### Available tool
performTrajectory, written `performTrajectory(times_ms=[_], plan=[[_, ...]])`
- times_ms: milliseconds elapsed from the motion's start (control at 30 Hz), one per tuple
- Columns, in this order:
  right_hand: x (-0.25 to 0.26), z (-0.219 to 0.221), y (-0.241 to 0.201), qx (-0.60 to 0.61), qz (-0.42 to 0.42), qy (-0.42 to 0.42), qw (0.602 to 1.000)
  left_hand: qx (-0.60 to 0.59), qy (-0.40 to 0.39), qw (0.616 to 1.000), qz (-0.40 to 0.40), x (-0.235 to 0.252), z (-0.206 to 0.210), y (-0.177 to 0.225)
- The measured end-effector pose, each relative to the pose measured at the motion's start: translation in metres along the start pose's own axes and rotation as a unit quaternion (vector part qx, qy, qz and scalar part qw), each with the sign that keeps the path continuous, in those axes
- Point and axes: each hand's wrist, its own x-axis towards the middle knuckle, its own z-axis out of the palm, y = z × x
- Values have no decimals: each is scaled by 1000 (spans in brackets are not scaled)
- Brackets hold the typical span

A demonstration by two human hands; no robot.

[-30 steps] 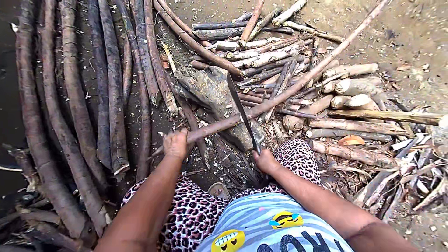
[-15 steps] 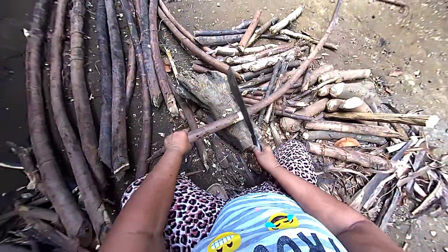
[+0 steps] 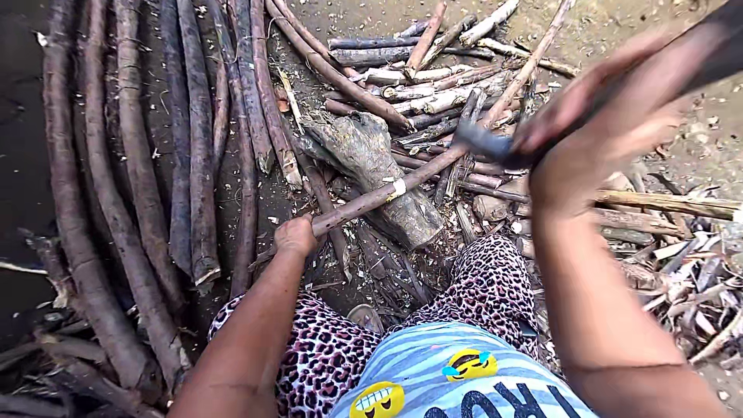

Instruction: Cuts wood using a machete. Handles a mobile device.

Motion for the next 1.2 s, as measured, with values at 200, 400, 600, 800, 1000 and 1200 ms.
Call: performTrajectory(times_ms=[200, 400, 600, 800, 1000, 1200], plan=[[-183, 3, 122, -211, 592, -320, 709, -16, -32, 999, 13, -6, -7, -1], [-162, 17, 97, -103, 671, -273, 681, -22, -110, 993, 40, 23, -16, -7], [-181, 33, 129, -151, 620, -304, 708, -26, -90, 995, -26, 43, -12, 2], [-175, 17, 141, -120, 619, -327, 704, -65, -46, 997, -14, 18, -22, 11], [-142, -21, 131, -93, 631, -326, 698, -27, -32, 999, 5, -9, -32, 39], [-154, -35, 126, -11, 627, -271, 730, 48, -45, 997, -29, -23, -37, 62]])
